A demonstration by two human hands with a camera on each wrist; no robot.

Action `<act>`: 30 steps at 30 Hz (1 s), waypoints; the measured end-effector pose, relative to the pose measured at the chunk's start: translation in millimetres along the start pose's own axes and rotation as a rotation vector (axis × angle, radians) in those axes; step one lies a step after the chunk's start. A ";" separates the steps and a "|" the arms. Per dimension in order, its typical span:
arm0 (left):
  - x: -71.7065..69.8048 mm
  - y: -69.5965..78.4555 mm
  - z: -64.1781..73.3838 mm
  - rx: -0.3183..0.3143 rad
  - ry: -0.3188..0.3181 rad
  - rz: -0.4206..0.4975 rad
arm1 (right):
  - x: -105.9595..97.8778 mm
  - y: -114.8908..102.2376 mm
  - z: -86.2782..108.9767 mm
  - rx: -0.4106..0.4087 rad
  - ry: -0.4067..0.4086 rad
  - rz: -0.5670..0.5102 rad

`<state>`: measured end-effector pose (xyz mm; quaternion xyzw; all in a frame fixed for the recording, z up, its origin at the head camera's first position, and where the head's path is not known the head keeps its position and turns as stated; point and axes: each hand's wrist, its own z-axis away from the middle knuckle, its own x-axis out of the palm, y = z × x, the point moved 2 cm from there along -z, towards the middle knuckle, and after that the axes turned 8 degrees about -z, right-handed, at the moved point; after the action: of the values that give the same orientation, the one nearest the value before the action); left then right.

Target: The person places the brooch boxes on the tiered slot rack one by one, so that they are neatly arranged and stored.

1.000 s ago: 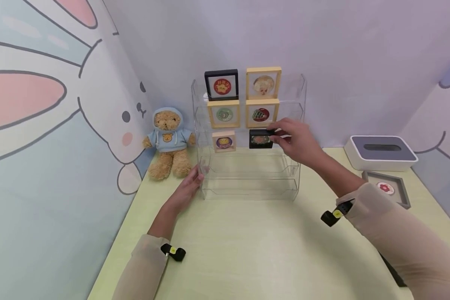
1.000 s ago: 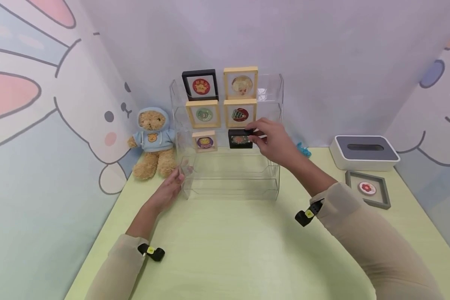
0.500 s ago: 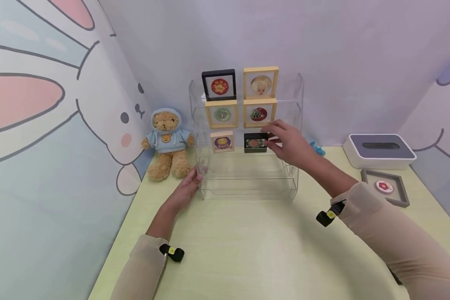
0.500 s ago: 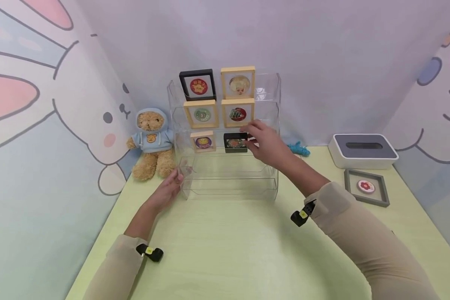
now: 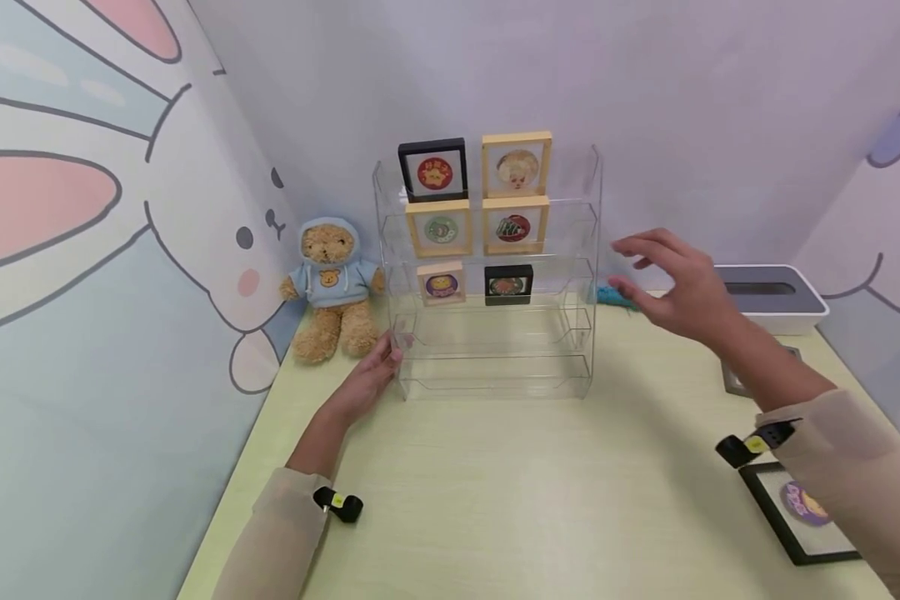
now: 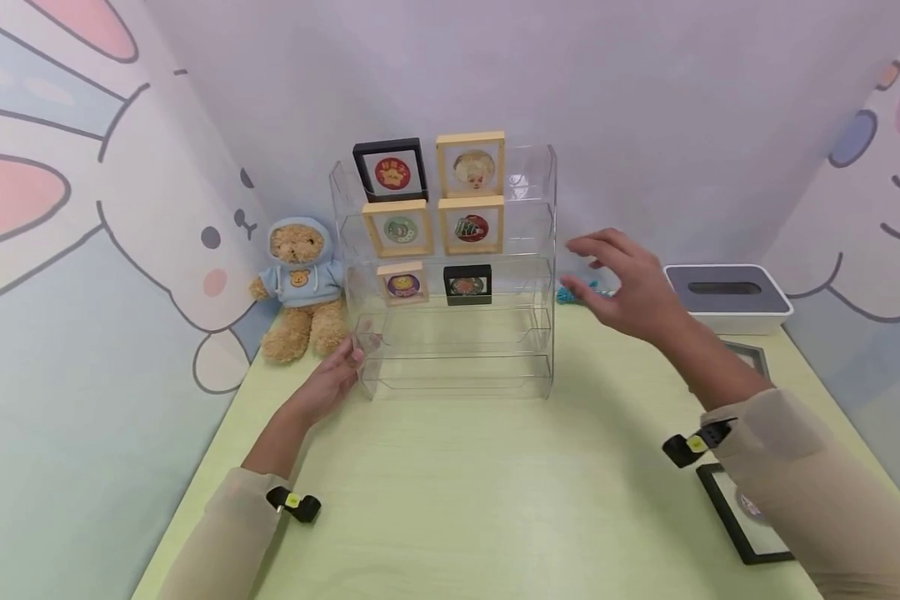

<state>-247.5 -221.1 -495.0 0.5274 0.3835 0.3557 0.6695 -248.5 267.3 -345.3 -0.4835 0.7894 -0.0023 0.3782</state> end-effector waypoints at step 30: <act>-2.4 2.8 2.5 -0.029 -0.023 -0.004 | -123.9 151.5 233.8 0.674 -0.405 0.171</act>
<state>-246.6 -223.8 -491.5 0.5210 0.3714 0.3539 0.6822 -193.3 527.4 -494.4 -0.2556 0.6912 -0.1345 0.6624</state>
